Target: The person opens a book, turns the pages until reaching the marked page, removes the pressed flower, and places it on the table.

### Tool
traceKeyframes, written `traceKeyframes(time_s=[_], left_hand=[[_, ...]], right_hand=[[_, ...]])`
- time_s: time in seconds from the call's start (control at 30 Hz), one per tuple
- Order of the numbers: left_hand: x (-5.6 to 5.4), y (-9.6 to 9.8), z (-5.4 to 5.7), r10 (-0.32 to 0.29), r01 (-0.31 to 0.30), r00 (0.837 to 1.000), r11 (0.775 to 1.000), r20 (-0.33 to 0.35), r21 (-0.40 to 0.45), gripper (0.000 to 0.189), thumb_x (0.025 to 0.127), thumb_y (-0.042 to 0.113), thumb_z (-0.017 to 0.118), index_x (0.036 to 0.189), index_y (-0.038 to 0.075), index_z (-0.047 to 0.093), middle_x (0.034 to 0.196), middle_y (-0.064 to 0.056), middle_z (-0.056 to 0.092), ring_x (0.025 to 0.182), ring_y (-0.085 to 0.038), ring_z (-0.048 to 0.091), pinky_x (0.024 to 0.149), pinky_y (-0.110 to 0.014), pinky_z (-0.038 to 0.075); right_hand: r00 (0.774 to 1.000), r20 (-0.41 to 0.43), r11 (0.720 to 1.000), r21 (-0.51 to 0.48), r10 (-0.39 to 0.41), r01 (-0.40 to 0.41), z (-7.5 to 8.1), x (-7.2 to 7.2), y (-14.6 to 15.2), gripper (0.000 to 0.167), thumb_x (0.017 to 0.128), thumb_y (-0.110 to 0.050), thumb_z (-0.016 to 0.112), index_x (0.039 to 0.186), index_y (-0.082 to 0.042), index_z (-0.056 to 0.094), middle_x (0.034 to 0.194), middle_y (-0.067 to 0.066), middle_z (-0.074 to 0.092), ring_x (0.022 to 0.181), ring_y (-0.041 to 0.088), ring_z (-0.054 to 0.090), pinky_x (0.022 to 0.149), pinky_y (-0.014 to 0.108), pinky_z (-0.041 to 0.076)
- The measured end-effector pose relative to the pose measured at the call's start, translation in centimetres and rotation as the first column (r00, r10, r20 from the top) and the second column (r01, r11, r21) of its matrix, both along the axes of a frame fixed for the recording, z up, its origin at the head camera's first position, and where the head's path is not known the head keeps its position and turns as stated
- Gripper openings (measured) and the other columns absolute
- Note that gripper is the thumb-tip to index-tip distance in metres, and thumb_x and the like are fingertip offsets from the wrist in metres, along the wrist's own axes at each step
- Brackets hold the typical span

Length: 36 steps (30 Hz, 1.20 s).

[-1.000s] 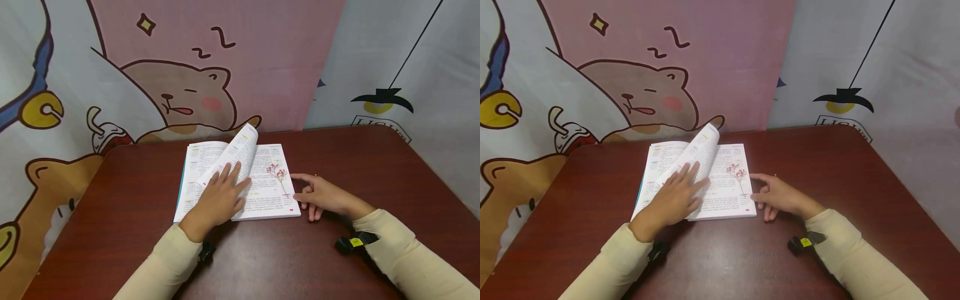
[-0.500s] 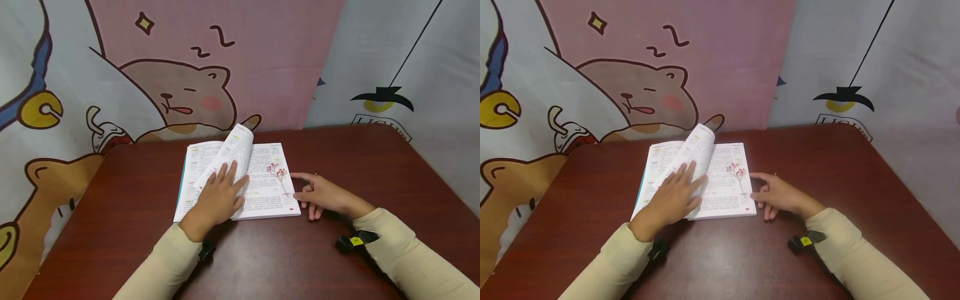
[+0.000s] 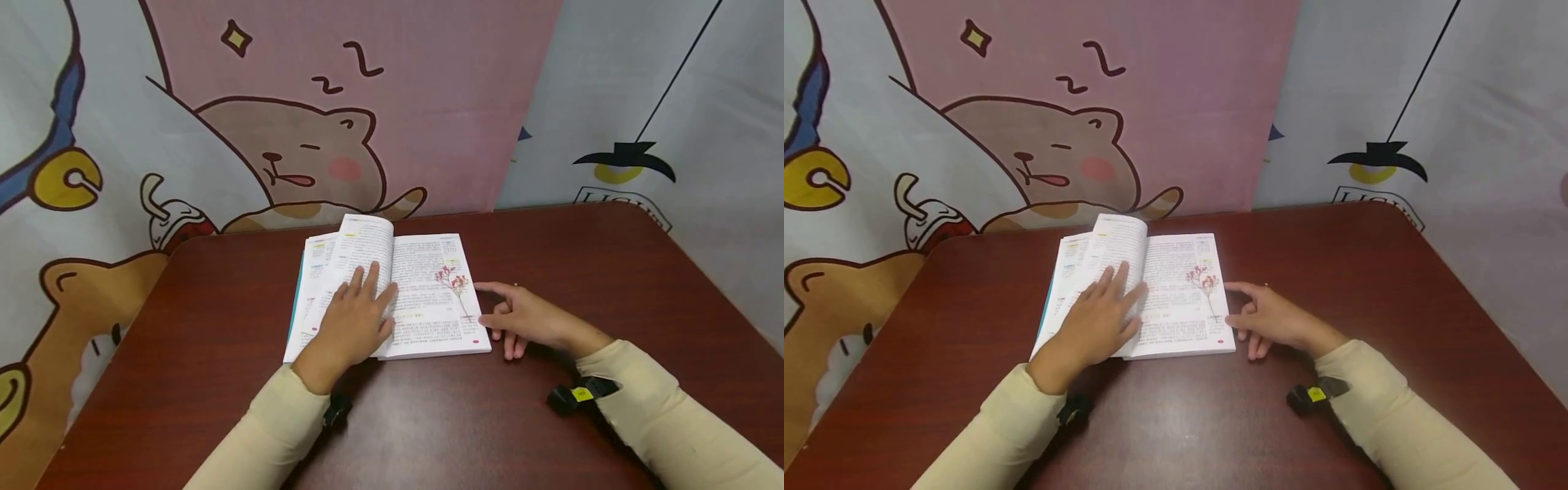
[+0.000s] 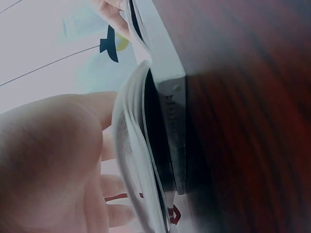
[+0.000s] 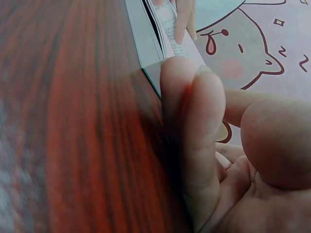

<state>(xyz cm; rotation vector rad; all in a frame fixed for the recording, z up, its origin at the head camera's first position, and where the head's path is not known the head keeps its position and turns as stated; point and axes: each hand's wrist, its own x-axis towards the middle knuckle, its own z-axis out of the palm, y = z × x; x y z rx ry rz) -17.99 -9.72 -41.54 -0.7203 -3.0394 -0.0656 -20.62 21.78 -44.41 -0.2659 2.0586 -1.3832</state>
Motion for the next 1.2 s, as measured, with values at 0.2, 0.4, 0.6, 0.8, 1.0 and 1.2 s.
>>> traceKeyframes(time_s=[0.2, 0.4, 0.6, 0.8, 1.0, 1.2], left_hand=[[0.0, -0.08, -0.07, 0.005, -0.005, 1.0, 1.0, -0.008, -0.001, 0.054, 0.099, 0.035, 0.058, 0.149, 0.017, 0.049, 0.162, -0.021, 0.028, 0.149, -0.043, 0.03, 0.113, -0.059, 0.036], [0.06, -0.03, -0.07, 0.018, -0.018, 1.0, 1.0, -0.022, -0.01, 0.054, 0.098, 0.035, 0.058, 0.147, 0.015, 0.051, 0.161, -0.022, 0.031, 0.147, -0.045, 0.032, 0.11, -0.06, 0.038], [0.0, -0.07, -0.31, 0.061, -0.06, 0.997, 0.997, 0.036, -0.039, 0.054, 0.099, 0.037, 0.057, 0.148, 0.015, 0.05, 0.162, -0.019, 0.031, 0.149, -0.044, 0.029, 0.113, -0.06, 0.035], [0.05, -0.02, -0.19, 0.069, -0.067, 0.996, 0.997, 0.064, -0.039, 0.054, 0.099, 0.038, 0.056, 0.148, 0.016, 0.05, 0.161, -0.019, 0.032, 0.148, -0.045, 0.029, 0.113, -0.06, 0.034], [0.08, -0.06, -0.09, 0.069, -0.066, 0.995, 0.997, 0.068, -0.05, 0.055, 0.099, 0.038, 0.056, 0.149, 0.017, 0.049, 0.161, -0.019, 0.033, 0.147, -0.046, 0.031, 0.113, -0.06, 0.035], [0.04, -0.09, -0.13, 0.068, -0.065, 0.996, 0.996, 0.065, -0.056, 0.054, 0.1, 0.039, 0.055, 0.149, 0.017, 0.049, 0.161, -0.018, 0.033, 0.147, -0.047, 0.032, 0.113, -0.06, 0.035]], right_hand=[[1.0, -0.003, 1.0, -0.002, 0.004, -0.004, -0.01, -0.06, 0.02, 0.076, 0.098, -0.02, 0.065, 0.158, -0.012, 0.02, 0.076, 0.013, 0.061, 0.048, 0.023, 0.067, 0.045, 0.04, 0.055], [1.0, 0.002, 1.0, 0.0, 0.001, -0.001, -0.06, -0.03, 0.11, 0.077, 0.098, -0.02, 0.065, 0.158, -0.012, 0.019, 0.076, 0.014, 0.061, 0.049, 0.024, 0.067, 0.045, 0.04, 0.055], [1.0, -0.005, 1.0, -0.002, 0.003, -0.003, 0.02, 0.03, 0.02, 0.076, 0.098, -0.02, 0.065, 0.159, -0.012, 0.019, 0.076, 0.013, 0.061, 0.048, 0.023, 0.067, 0.045, 0.04, 0.055], [1.0, 0.001, 1.0, 0.0, 0.003, -0.003, 0.0, 0.02, 0.04, 0.076, 0.098, -0.02, 0.064, 0.159, -0.012, 0.019, 0.076, 0.013, 0.061, 0.049, 0.022, 0.067, 0.045, 0.039, 0.055], [1.0, 0.005, 1.0, 0.009, -0.001, 0.001, 0.09, -0.01, -0.01, 0.076, 0.098, -0.02, 0.065, 0.159, -0.013, 0.019, 0.076, 0.013, 0.061, 0.049, 0.023, 0.067, 0.045, 0.039, 0.055], [1.0, -0.002, 1.0, 0.007, -0.003, 0.003, 0.15, 0.02, -0.04, 0.076, 0.098, -0.02, 0.064, 0.158, -0.013, 0.02, 0.076, 0.013, 0.061, 0.048, 0.022, 0.066, 0.045, 0.039, 0.055]])
